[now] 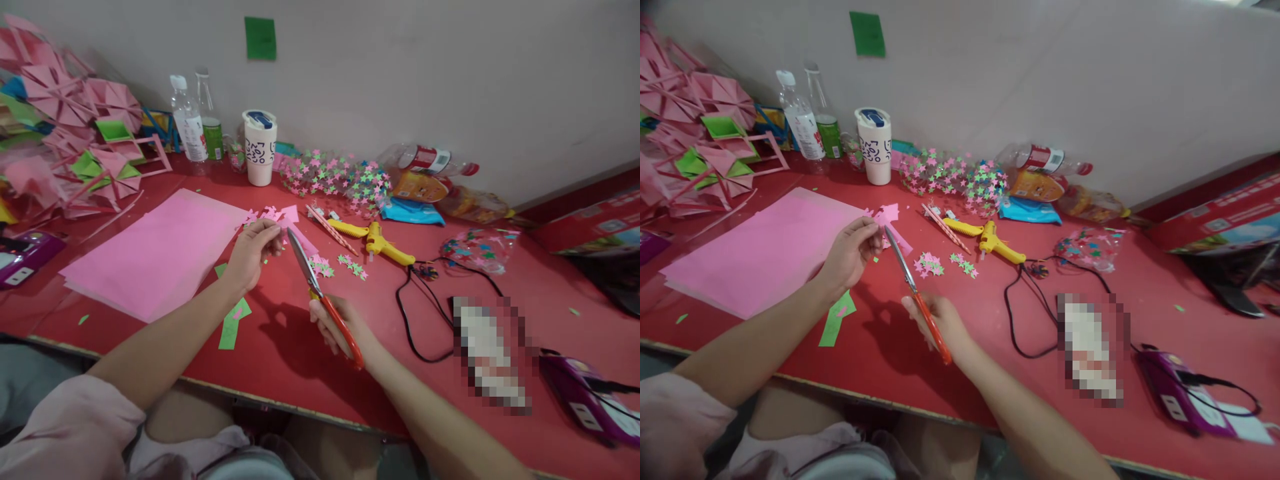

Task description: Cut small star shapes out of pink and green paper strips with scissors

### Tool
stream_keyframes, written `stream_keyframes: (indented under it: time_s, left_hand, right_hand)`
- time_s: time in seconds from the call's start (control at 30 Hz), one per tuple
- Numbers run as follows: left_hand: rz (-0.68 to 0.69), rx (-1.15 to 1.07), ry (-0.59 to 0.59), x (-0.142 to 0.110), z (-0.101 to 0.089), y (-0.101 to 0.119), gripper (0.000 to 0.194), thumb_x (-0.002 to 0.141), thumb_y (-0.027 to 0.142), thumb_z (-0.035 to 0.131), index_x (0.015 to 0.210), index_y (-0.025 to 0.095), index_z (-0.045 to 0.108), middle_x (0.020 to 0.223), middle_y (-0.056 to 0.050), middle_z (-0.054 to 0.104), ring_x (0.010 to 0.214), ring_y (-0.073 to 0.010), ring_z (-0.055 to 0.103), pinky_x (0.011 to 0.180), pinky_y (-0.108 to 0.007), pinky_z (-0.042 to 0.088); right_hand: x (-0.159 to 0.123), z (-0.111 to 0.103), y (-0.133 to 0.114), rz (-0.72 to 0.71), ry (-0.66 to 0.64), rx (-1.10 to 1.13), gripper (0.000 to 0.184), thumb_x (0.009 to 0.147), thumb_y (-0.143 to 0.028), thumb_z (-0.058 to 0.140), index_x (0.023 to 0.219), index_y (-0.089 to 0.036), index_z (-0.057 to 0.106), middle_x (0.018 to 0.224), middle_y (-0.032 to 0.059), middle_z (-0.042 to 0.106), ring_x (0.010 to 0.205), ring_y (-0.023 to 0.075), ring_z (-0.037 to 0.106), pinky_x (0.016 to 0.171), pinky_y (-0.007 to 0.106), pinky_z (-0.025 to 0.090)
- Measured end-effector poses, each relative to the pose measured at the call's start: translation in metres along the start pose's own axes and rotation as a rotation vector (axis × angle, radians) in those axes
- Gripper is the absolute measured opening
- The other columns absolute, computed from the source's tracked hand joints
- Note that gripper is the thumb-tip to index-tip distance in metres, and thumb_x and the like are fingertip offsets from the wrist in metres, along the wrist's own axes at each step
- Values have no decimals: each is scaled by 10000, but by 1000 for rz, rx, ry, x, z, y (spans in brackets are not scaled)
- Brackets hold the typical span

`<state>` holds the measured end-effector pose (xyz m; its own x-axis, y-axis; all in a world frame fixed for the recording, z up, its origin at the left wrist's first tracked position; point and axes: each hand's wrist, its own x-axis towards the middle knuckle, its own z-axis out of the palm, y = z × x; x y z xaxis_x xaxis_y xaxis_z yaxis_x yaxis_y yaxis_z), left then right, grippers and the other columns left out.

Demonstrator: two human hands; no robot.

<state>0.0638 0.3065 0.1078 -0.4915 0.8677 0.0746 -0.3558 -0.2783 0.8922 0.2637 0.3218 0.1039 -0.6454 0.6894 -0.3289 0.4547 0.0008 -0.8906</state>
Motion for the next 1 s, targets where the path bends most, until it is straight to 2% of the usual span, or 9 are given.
stream_keyframes:
  time_s: [0.13,0.23,0.63,1.0]
  left_hand:
    - [92,139,-27,3,-5,3,148,754,250,616,636,191,548,434,80,390,406,-40,326,425,-197,272]
    - [112,190,-33,4,-7,6,152,742,229,615,616,190,538,433,79,367,409,-41,308,424,-201,262]
    - [97,230,-34,3,-8,6,159,747,203,593,596,185,547,419,70,411,400,-34,346,418,-185,281]
    - [32,200,-60,3,-8,9,150,716,192,596,577,182,541,451,57,460,428,-39,391,433,-178,322]
  right_hand:
    - [-2,-8,-4,5,-19,-78,484,790,-671,510,669,-205,457,424,-86,382,312,71,378,354,206,314]
    - [-3,-12,-6,0,-53,-124,490,786,-678,517,674,-205,451,434,-83,383,326,77,393,365,211,315]
    - [-4,-15,-6,-22,-118,-130,509,816,-702,463,694,-209,440,444,-85,374,341,80,395,399,226,334]
    - [-3,-11,-6,13,-97,-99,477,822,-665,473,678,-212,434,427,-92,368,322,75,381,399,226,344]
